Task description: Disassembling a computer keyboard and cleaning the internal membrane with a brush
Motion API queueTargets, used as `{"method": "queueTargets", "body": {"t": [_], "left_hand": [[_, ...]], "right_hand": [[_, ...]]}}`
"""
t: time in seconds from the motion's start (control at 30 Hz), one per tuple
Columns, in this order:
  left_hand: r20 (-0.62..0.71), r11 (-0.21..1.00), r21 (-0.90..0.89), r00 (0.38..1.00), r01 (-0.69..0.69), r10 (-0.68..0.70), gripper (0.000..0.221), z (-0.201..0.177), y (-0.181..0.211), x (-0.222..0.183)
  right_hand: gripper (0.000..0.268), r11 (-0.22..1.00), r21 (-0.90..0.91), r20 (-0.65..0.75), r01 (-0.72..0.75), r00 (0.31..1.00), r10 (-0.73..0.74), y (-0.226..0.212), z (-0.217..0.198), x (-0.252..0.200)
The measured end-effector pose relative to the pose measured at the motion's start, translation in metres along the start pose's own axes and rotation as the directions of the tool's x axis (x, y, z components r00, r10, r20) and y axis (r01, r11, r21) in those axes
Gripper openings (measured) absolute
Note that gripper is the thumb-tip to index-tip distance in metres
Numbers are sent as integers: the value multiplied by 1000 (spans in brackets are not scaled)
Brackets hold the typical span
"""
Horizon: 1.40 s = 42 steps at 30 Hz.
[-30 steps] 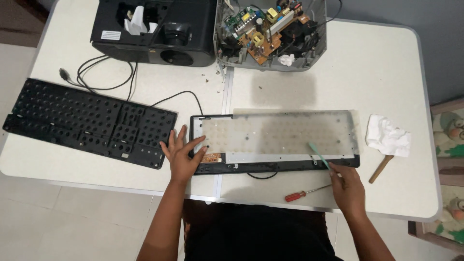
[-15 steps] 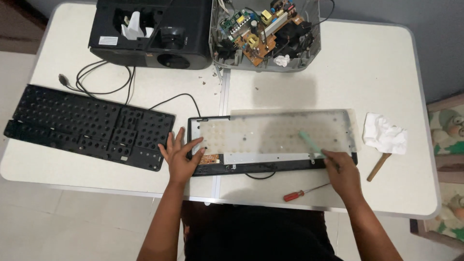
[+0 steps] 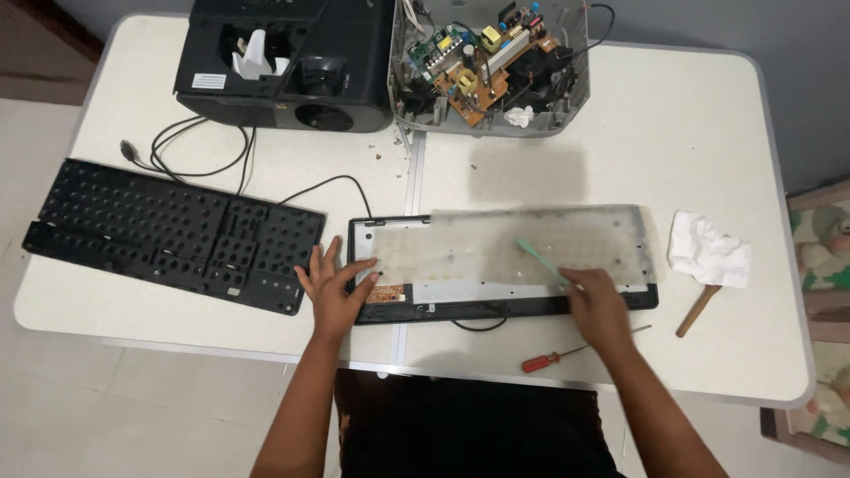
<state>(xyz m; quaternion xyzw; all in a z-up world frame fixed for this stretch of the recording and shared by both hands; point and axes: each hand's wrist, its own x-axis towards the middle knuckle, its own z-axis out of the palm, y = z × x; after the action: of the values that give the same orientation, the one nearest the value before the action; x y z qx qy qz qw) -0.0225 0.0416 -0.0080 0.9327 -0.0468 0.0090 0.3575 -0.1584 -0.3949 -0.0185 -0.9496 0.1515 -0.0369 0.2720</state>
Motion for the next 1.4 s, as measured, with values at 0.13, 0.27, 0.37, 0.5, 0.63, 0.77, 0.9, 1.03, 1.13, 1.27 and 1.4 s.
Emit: {"method": "queueTargets", "body": {"t": [0.13, 0.27, 0.37, 0.5, 0.63, 0.77, 0.9, 1.03, 1.13, 1.27, 1.4], "left_hand": [[-27, 1000, 9, 1000, -15, 15, 19, -2, 2, 2], [-103, 997, 77, 994, -24, 32, 15, -12, -4, 1], [-103, 979, 186, 989, -88, 108, 25, -21, 3, 0], [19, 912, 311, 961, -269, 277, 57, -18, 38, 7], [242, 885, 335, 937, -325, 252, 56, 25, 69, 17], [450, 859, 425, 890, -286, 73, 60, 37, 71, 27], [442, 849, 443, 894, -289, 74, 63, 42, 66, 29], [439, 824, 474, 894, -311, 85, 66, 43, 68, 35], [487, 838, 476, 873, -268, 2, 65, 32, 84, 36], [480, 839, 478, 877, -261, 0, 65, 27, 88, 35], [473, 854, 464, 881, -238, -11, 65, 28, 86, 36]], "right_hand": [[37, 989, 144, -92, -44, 994, 57, -11, -5, -11], [43, 984, 156, -52, 89, 995, -82, -43, 21, 2], [46, 973, 196, -8, 125, 992, -126, -81, 25, 11], [41, 961, 188, 11, 204, 978, -209, -99, 53, 24], [27, 946, 83, 55, 314, 946, -319, -109, 59, 21], [27, 946, 188, -38, 263, 965, -261, -45, 42, 21], [44, 991, 106, -149, 77, 987, -61, 20, 5, 7], [44, 986, 166, -192, 25, 981, 7, -5, 14, 14], [23, 963, 195, -118, 184, 979, -164, -33, 39, 21], [37, 984, 147, -66, 104, 993, -95, 10, 29, 29], [45, 998, -34, -124, -57, 991, 52, 66, -17, 21]]}}
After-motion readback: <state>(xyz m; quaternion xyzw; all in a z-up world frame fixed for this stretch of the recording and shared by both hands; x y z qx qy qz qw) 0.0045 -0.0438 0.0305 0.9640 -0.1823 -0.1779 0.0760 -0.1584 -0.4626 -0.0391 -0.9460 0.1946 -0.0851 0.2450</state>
